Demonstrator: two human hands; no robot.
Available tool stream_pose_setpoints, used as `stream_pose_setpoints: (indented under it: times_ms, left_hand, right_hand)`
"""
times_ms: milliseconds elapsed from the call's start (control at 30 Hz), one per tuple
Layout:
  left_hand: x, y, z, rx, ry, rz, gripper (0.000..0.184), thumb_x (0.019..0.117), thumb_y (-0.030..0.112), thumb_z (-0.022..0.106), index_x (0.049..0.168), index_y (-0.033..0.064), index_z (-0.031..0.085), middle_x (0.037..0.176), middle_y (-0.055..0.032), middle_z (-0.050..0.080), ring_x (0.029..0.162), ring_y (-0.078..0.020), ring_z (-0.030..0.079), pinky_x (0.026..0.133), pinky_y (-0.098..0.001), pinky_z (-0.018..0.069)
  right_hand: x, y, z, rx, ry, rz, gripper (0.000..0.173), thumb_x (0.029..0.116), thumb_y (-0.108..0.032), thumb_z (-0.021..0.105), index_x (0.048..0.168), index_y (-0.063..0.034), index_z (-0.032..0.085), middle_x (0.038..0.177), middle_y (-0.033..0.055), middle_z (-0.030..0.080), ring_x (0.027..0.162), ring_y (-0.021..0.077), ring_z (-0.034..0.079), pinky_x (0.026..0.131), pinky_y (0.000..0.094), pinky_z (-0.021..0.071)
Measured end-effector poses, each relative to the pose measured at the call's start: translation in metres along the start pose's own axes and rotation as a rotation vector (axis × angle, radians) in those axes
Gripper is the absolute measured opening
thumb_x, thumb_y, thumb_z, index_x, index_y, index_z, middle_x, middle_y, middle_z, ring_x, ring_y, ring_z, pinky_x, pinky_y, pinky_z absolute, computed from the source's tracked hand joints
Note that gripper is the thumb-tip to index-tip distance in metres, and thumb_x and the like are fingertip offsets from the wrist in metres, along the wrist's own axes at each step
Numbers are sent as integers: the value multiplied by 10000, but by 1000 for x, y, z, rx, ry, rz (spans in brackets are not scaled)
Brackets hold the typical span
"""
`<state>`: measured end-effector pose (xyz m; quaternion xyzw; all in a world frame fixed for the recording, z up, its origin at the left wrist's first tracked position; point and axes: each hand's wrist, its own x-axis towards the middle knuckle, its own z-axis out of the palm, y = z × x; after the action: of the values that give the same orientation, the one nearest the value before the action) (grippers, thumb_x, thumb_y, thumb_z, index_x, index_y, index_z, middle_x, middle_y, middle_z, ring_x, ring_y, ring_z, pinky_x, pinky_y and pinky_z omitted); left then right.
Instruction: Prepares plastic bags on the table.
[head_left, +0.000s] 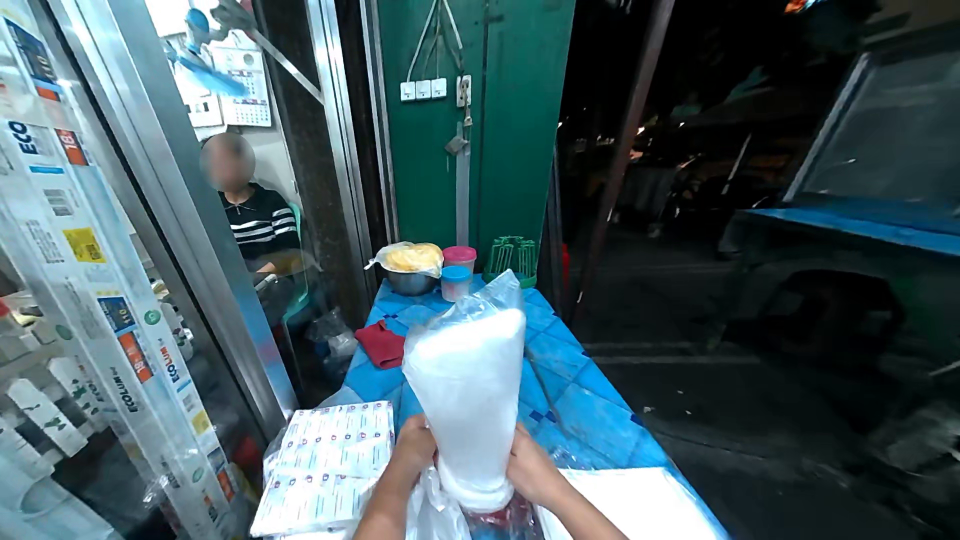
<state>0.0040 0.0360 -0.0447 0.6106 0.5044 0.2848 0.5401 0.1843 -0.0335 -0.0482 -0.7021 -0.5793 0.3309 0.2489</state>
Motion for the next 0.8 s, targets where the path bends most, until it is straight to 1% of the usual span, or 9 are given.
stream_pose_setpoints:
  times_ms: [167,267,367,433,500,533,600,700,800]
  left_hand:
    - [-1,1,-1,38,-53,-22,237,1002,6,551,1214,-78,614,1119,-189,654,991,-199,621,904,-379,514]
    - [4,2,2,96,-56,-93,251,1003,9,568,1234,-77,614,1193,-215,646,1086,-235,616,968,-397,494]
    - [3,-5,5,86,57,-107,287,1009,22,566,1281,-64,603,1266,-253,624,1200,-306,591,1044,-458,457]
    - [-7,-12,6,-10,189,11,266,1016,49,565,1255,-53,622,1203,-224,658,1088,-268,644,966,-430,511]
    - [-24,-17,9,-134,310,192,270,1040,72,507,1246,-55,625,1086,-150,670,744,-127,625,662,-299,533]
    - [-35,-17,11,-148,320,237,282,1049,80,488,1253,-60,623,1071,-144,673,648,-92,586,583,-273,507]
    - [-54,-19,18,-38,240,231,314,1048,75,465,1284,-77,607,1031,-176,678,611,-121,579,585,-314,521]
    - [-57,-21,16,177,122,115,367,1086,141,417,1372,-26,575,1135,-197,678,743,-200,654,702,-381,558]
    - [-54,-12,8,224,80,76,346,1085,144,437,1361,-1,586,1122,-181,674,757,-198,647,699,-374,549]
  right_hand:
    - [7,10,3,67,-53,-48,541,1005,-166,565,1492,25,428,1472,249,509,1380,338,499,1165,504,375]
    - [2,3,7,49,-8,78,519,1011,-147,552,1478,28,409,1405,232,569,1317,331,564,1122,501,430]
    - [-12,-17,9,-30,54,239,488,997,-106,554,1448,32,430,1427,243,535,1297,360,573,1077,511,464]
    - [-27,-26,7,-84,119,260,481,983,-87,561,1437,36,456,1461,253,496,1302,385,561,1062,513,475]
    - [-42,-24,10,-53,293,129,420,1010,-61,512,1415,54,511,1414,291,521,1273,423,570,1054,515,481]
    - [-47,-21,15,-33,375,44,391,1011,-47,506,1383,68,551,1359,310,551,1233,442,588,1038,525,491]
    - [-54,-20,26,-34,403,-8,335,993,-10,501,1282,101,629,1311,316,582,1207,442,601,1034,516,492]
    - [-55,-23,34,-116,310,69,336,999,2,487,1294,82,627,1347,274,574,1238,405,597,1032,474,504]
    - [-55,-21,29,-159,268,70,368,1024,-19,450,1351,73,593,1365,267,562,1246,389,591,1050,455,492]
